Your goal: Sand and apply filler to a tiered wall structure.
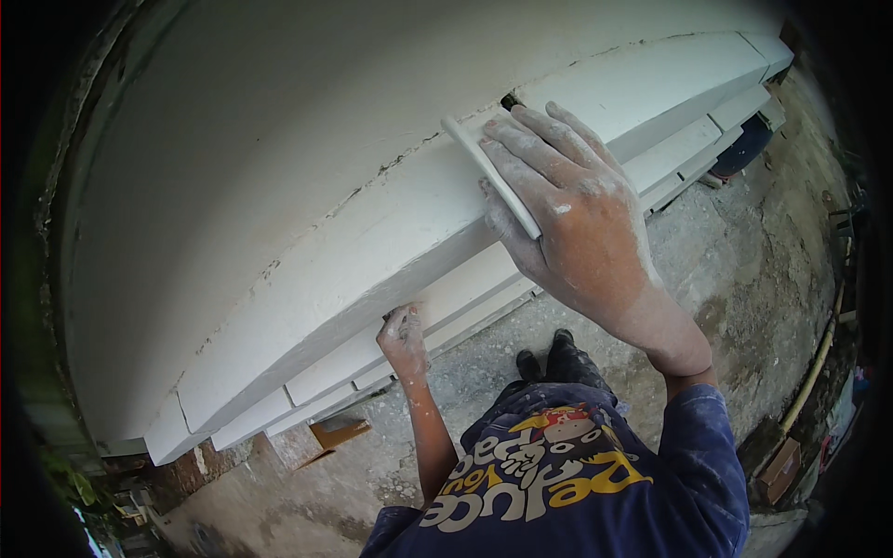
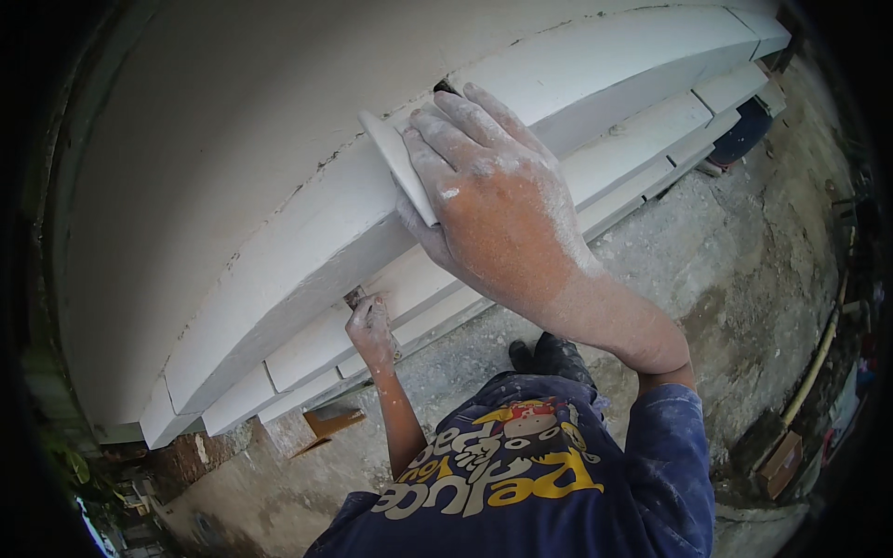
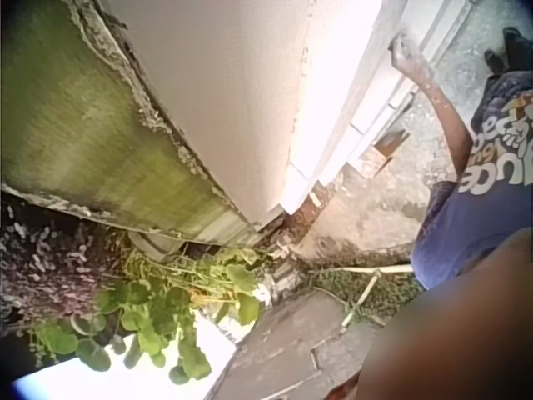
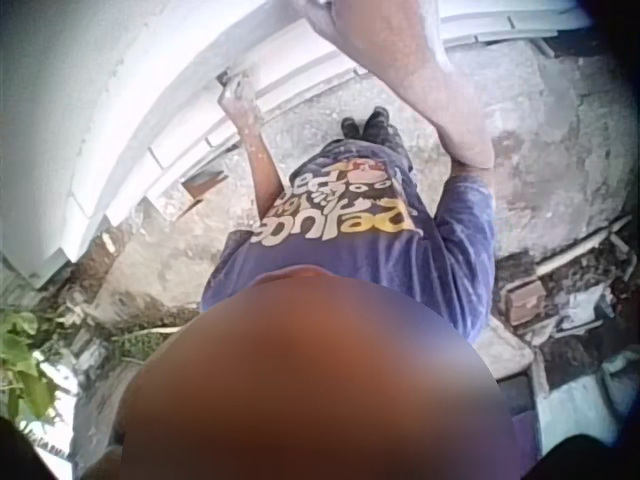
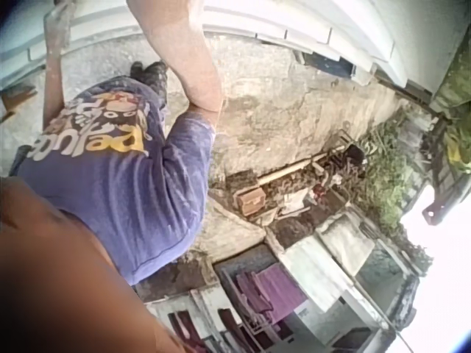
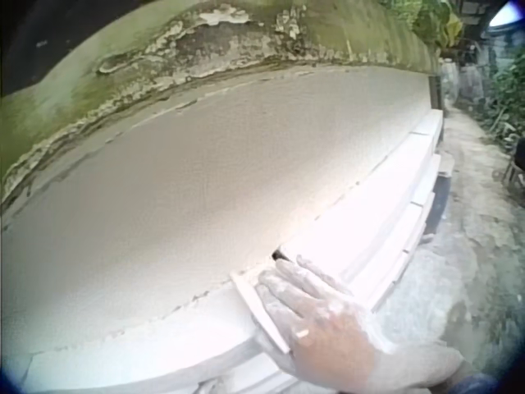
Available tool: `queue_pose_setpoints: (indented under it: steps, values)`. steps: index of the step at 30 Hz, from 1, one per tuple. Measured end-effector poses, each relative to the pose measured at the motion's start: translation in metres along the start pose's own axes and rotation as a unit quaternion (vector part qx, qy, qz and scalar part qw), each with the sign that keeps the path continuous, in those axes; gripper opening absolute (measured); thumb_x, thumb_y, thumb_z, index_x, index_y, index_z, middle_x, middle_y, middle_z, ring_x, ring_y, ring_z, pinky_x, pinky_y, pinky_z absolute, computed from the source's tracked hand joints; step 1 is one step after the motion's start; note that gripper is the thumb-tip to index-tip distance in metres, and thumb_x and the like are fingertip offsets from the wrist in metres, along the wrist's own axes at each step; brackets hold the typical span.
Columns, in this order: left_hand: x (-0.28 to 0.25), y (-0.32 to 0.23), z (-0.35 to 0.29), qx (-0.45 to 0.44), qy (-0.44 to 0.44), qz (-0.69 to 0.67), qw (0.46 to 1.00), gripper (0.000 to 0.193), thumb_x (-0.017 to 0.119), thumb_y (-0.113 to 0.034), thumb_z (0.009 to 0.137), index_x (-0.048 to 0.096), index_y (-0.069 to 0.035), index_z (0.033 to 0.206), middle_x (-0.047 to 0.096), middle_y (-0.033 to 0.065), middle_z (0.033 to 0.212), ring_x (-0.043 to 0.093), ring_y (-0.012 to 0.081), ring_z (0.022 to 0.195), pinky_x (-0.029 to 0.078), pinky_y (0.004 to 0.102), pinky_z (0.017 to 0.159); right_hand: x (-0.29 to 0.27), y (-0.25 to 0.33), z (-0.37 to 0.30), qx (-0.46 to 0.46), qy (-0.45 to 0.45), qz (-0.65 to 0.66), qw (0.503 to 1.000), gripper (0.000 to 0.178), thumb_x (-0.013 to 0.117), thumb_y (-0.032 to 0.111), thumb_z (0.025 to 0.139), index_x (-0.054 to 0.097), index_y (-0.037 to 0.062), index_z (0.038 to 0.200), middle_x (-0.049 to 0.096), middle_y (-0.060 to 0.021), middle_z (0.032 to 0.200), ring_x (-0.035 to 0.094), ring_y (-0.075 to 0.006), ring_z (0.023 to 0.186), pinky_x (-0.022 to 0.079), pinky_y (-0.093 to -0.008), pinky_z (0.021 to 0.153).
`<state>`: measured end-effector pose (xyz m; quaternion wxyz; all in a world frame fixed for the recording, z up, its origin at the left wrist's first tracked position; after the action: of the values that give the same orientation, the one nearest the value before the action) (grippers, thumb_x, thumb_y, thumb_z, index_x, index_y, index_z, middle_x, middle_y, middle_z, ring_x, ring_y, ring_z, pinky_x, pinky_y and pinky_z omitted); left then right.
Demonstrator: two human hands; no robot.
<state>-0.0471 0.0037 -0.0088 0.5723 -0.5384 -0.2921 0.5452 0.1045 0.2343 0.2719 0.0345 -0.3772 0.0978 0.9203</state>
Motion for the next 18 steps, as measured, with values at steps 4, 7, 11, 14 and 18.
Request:
queue_pose_setpoints:
  steps: [4,7,11,14,18]
  values:
    - [-0.002,0.0,0.0,0.019,0.001,0.035,0.999,0.013,0.064,-0.007,0.095,0.072,0.003,0.097,0.059,-0.003,0.074,0.045,0.0034,0.059,0.034,0.0198,0.051,-0.012,0.007,-0.017,0.017,0.005,-0.012,1.0,0.032,0.067,0.013,0.084,0.07,0.0034,0.114,0.069,-0.0113,0.12,0.058,-0.0304,0.124,0.037,-0.0506,0.115]
    - [0.005,-0.005,0.001,0.025,0.0,0.033,0.999,0.013,0.064,-0.006,0.095,0.073,0.002,0.096,0.059,-0.0035,0.075,0.045,0.0032,0.06,0.034,0.0197,0.051,0.001,-0.013,0.002,0.027,-0.034,-0.032,0.999,0.03,0.065,0.013,0.087,0.07,0.0024,0.114,0.068,-0.0118,0.121,0.057,-0.032,0.124,0.033,-0.0512,0.116]
    - [0.004,-0.009,0.001,-0.011,-0.005,-0.01,1.0,0.012,0.064,-0.006,0.094,0.073,0.002,0.096,0.059,-0.0031,0.077,0.046,0.0032,0.062,0.034,0.02,0.052,-0.001,-0.011,0.001,0.055,-0.062,-0.017,0.996,0.028,0.062,0.012,0.09,0.07,-0.0017,0.114,0.069,-0.0146,0.119,0.056,-0.0341,0.124,0.033,-0.052,0.116]
    - [0.0,-0.013,0.0,-0.021,-0.002,0.009,1.0,0.014,0.065,-0.006,0.093,0.073,0.004,0.098,0.067,0.0044,0.086,0.055,0.0098,0.075,0.042,0.025,0.069,-0.009,-0.004,-0.021,0.08,-0.054,-0.025,0.995,0.027,0.061,0.013,0.092,0.07,-0.0034,0.112,0.068,-0.017,0.119,0.056,-0.0362,0.124,0.034,-0.0521,0.115]
    - [0.007,-0.025,0.002,-0.056,-0.001,0.007,0.998,0.015,0.065,-0.005,0.092,0.073,0.006,0.1,0.073,0.0115,0.093,0.064,0.0158,0.087,0.049,0.0293,0.086,-0.004,-0.011,-0.011,0.086,-0.084,-0.001,0.993,0.028,0.057,0.016,0.096,0.071,-0.0056,0.109,0.069,-0.0227,0.115,0.056,-0.0391,0.123,0.037,-0.0529,0.112]
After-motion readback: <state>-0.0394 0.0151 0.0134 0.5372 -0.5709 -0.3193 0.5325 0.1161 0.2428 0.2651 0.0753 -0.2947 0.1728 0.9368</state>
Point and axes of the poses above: each hand's wrist, its own z-axis towards the middle knuckle, its own x-axis out of the palm, y = z × x, the point moved 4 cm from there along z, towards the middle knuckle
